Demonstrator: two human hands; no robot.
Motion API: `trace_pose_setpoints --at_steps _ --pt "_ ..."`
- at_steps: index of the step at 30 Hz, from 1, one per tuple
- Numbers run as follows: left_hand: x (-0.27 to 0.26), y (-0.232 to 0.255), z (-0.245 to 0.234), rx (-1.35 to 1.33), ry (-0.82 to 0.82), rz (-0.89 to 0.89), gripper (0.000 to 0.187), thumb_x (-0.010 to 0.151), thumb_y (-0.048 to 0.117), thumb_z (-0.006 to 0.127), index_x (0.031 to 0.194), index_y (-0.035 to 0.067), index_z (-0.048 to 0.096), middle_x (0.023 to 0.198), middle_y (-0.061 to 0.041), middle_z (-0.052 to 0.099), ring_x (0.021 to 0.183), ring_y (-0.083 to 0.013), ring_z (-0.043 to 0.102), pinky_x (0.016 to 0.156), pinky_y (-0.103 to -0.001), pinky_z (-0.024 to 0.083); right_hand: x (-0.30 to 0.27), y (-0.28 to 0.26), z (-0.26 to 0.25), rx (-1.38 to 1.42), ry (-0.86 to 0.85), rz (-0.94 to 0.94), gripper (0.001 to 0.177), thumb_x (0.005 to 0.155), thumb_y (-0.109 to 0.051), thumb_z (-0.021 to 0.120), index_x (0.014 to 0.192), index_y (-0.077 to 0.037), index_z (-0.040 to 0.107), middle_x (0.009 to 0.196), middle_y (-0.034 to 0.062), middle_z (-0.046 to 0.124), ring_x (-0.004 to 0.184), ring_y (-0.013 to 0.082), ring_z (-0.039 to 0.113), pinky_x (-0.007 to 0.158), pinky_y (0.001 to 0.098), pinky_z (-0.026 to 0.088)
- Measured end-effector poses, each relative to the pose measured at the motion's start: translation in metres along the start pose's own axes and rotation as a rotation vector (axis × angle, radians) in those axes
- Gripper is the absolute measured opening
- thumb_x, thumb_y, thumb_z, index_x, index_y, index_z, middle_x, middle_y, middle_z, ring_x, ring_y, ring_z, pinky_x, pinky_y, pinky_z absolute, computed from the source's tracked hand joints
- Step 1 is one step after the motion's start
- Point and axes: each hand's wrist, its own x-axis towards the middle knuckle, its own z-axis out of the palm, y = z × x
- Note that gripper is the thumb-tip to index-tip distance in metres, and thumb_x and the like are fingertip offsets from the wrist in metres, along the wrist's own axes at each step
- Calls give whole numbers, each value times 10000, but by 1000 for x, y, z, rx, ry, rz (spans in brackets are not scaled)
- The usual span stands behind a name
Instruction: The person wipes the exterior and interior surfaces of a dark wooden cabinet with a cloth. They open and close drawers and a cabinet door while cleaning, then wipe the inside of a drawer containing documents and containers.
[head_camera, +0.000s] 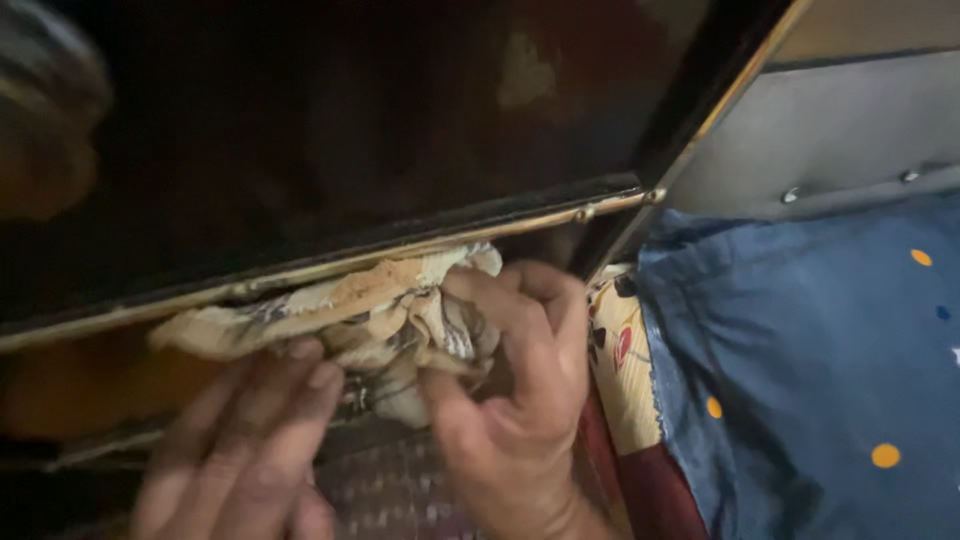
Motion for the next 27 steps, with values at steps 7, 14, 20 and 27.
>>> trace_pose_setpoints --at_steps 7,14,20,27 --pt "-8 -21 -8 -94 -242 27 520 898 209 568 1370 -7 536 1503 -254 452 1468 -435 408 1228 -604 301 -5 -24 27 -144 -89 -157 499 703 -21 731 1196 -14 657 1153 124 590 1091 312 577 914 371 544" --pt "-9 -18 6 -106 -139 -43 366 911 182 628 1244 34 654 1450 -223 552 1409 -400 474 1187 -580 338 -10 -17 22 -195 3 -94 543 724 -8 716 1259 -74 653 1230 158 528 1067 254 609 903 332 576" --pt "-4 -30 28 -4 104 88 151 922 201 675 978 65 712 1352 -210 597 1368 -391 522 1193 -579 389 -28 5 41 -202 1 -284 543 691 -38 792 1218 -64 666 1206 180 507 1086 279 593 882 346 572" --pt "3 -54 68 14 262 322 279 965 196 622 1169 19 695 1314 -246 594 1318 -430 583 1104 -566 452 -34 49 51 -243 195 -431 553 785 -91 833 1308 -69 654 1225 133 515 1052 190 601 842 263 577"
